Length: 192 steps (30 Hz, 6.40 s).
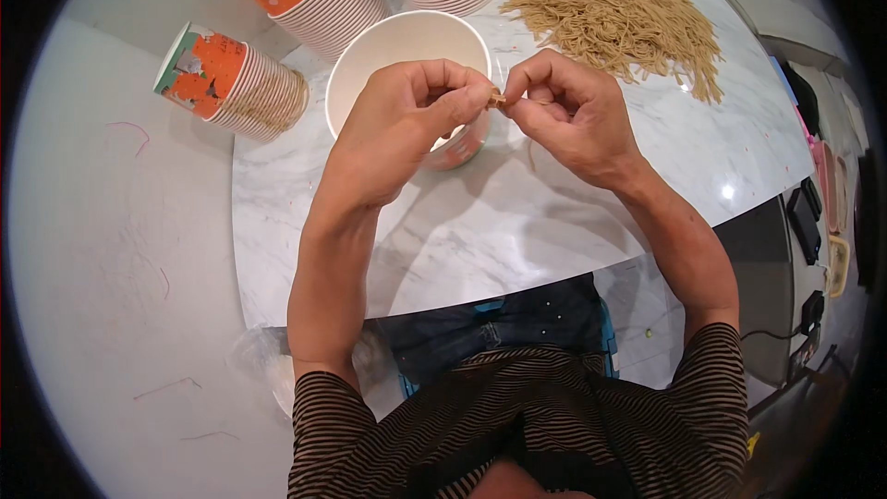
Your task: Tying a thin string around the rim of paper cups.
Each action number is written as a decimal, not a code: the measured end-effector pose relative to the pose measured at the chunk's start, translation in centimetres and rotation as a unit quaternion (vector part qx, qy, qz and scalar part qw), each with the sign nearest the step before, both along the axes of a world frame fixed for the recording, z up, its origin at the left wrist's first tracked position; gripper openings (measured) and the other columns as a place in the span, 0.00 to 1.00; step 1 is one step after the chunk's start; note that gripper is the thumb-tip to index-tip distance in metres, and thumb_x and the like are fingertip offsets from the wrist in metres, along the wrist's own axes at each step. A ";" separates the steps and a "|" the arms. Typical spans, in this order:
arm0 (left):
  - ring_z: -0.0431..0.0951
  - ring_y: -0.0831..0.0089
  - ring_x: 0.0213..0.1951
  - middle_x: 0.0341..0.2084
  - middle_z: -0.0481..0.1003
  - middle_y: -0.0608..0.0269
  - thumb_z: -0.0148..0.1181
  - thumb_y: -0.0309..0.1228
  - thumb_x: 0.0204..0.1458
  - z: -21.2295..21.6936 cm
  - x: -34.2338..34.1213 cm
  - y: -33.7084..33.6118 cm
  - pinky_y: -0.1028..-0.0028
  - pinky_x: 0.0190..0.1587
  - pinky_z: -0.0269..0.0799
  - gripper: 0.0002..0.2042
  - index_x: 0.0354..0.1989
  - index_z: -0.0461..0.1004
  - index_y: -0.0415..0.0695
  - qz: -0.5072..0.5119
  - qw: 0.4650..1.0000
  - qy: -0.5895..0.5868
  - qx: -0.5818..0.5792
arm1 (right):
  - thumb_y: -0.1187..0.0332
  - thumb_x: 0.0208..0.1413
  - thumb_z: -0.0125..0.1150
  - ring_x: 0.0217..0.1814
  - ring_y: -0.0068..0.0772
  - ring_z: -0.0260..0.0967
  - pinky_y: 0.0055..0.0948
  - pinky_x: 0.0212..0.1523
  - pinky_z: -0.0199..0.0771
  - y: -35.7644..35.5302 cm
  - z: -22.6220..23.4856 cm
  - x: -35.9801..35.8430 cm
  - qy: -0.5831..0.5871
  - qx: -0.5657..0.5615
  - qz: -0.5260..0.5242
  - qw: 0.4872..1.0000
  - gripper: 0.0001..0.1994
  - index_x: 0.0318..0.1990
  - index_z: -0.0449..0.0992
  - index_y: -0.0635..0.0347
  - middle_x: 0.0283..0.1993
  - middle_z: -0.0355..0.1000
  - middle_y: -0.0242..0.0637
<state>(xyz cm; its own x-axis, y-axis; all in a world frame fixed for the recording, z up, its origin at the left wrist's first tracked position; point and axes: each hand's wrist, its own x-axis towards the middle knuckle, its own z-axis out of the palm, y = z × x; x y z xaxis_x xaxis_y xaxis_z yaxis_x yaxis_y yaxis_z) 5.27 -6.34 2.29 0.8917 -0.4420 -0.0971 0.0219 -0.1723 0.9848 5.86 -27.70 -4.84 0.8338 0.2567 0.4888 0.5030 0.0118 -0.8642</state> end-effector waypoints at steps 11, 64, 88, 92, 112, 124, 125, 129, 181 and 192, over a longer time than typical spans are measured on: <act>0.77 0.85 0.34 0.33 0.80 0.67 0.63 0.30 0.64 -0.4 0.1 -1.0 0.83 0.39 0.73 0.09 0.40 0.80 0.35 0.084 0.991 -0.088 0.064 | 0.68 0.61 0.66 0.24 0.09 0.55 0.19 0.25 0.53 -0.1 0.4 0.0 0.068 -0.002 0.009 0.998 0.10 0.43 0.83 0.66 0.22 0.62 0.18; 0.74 0.82 0.32 0.32 0.76 0.67 0.63 0.26 0.60 -0.8 0.6 0.4 0.79 0.38 0.72 0.11 0.49 0.78 0.34 0.076 0.987 -0.144 0.011 | 0.66 0.58 0.66 0.22 0.11 0.55 0.21 0.24 0.55 -1.2 0.5 1.6 0.037 -0.081 -0.041 0.995 0.10 0.35 0.84 0.66 0.19 0.63 0.21; 0.77 0.68 0.29 0.27 0.78 0.59 0.71 0.27 0.49 -1.7 0.2 -1.2 0.68 0.35 0.73 0.05 0.34 0.86 0.41 0.117 0.901 -0.352 0.225 | 0.64 0.65 0.64 0.24 0.10 0.55 0.22 0.26 0.55 -0.4 0.6 1.3 0.071 0.023 -0.039 0.996 0.12 0.44 0.85 0.63 0.21 0.64 0.20; 0.77 0.67 0.29 0.26 0.78 0.59 0.71 0.27 0.49 -1.6 0.1 -1.2 0.68 0.35 0.73 0.05 0.34 0.86 0.41 0.119 0.899 -0.354 0.230 | 0.66 0.63 0.67 0.22 0.10 0.53 0.21 0.24 0.53 -0.9 0.4 1.4 0.020 -0.068 -0.023 0.997 0.10 0.42 0.85 0.64 0.19 0.60 0.18; 0.77 0.76 0.28 0.29 0.77 0.62 0.65 0.23 0.53 -1.3 0.0 -1.2 0.75 0.33 0.72 0.04 0.32 0.81 0.35 0.111 0.915 -0.336 0.193 | 0.67 0.61 0.64 0.22 0.14 0.56 0.25 0.22 0.56 -0.8 0.2 1.5 0.043 -0.082 -0.053 0.994 0.10 0.36 0.82 0.67 0.18 0.60 0.23; 0.79 0.62 0.28 0.27 0.77 0.62 0.74 0.29 0.47 -2.9 -0.4 -1.3 0.64 0.32 0.73 0.05 0.31 0.85 0.46 0.106 0.862 -0.451 0.205 | 0.67 0.63 0.66 0.25 0.11 0.55 0.22 0.24 0.55 -1.4 1.0 1.4 0.041 -0.099 0.013 0.994 0.09 0.38 0.82 0.65 0.21 0.63 0.19; 0.79 0.61 0.28 0.26 0.76 0.63 0.74 0.30 0.47 -2.9 -0.7 -1.4 0.64 0.31 0.72 0.04 0.30 0.85 0.47 0.119 0.865 -0.442 0.207 | 0.68 0.63 0.66 0.26 0.10 0.56 0.21 0.26 0.56 -1.3 1.1 1.1 0.051 -0.092 0.021 0.994 0.08 0.39 0.82 0.66 0.23 0.66 0.18; 0.76 0.69 0.26 0.26 0.77 0.61 0.72 0.26 0.49 -2.1 -2.5 -0.3 0.71 0.30 0.70 0.06 0.36 0.86 0.43 0.117 0.869 -0.433 0.208 | 0.70 0.62 0.67 0.28 0.09 0.57 0.19 0.30 0.57 -0.8 1.2 0.5 0.114 -0.064 0.039 0.991 0.08 0.42 0.82 0.66 0.26 0.68 0.17; 0.81 0.64 0.31 0.30 0.77 0.64 0.69 0.22 0.46 -7.0 -6.3 7.2 0.67 0.32 0.76 0.18 0.47 0.80 0.48 0.126 0.726 -0.652 0.180 | 0.85 0.55 0.63 0.23 0.29 0.75 0.24 0.26 0.70 4.4 -4.9 -14.6 -0.129 -0.246 -0.120 0.953 0.15 0.48 0.85 0.63 0.31 0.81 0.48; 0.78 0.63 0.29 0.26 0.76 0.62 0.68 0.23 0.46 -7.0 -6.4 7.2 0.65 0.32 0.73 0.12 0.41 0.79 0.43 0.149 0.740 -0.635 0.165 | 0.83 0.46 0.65 0.24 0.41 0.75 0.33 0.24 0.73 6.3 -5.8 -12.7 -0.185 -0.410 -0.121 0.885 0.24 0.54 0.83 0.55 0.26 0.77 0.40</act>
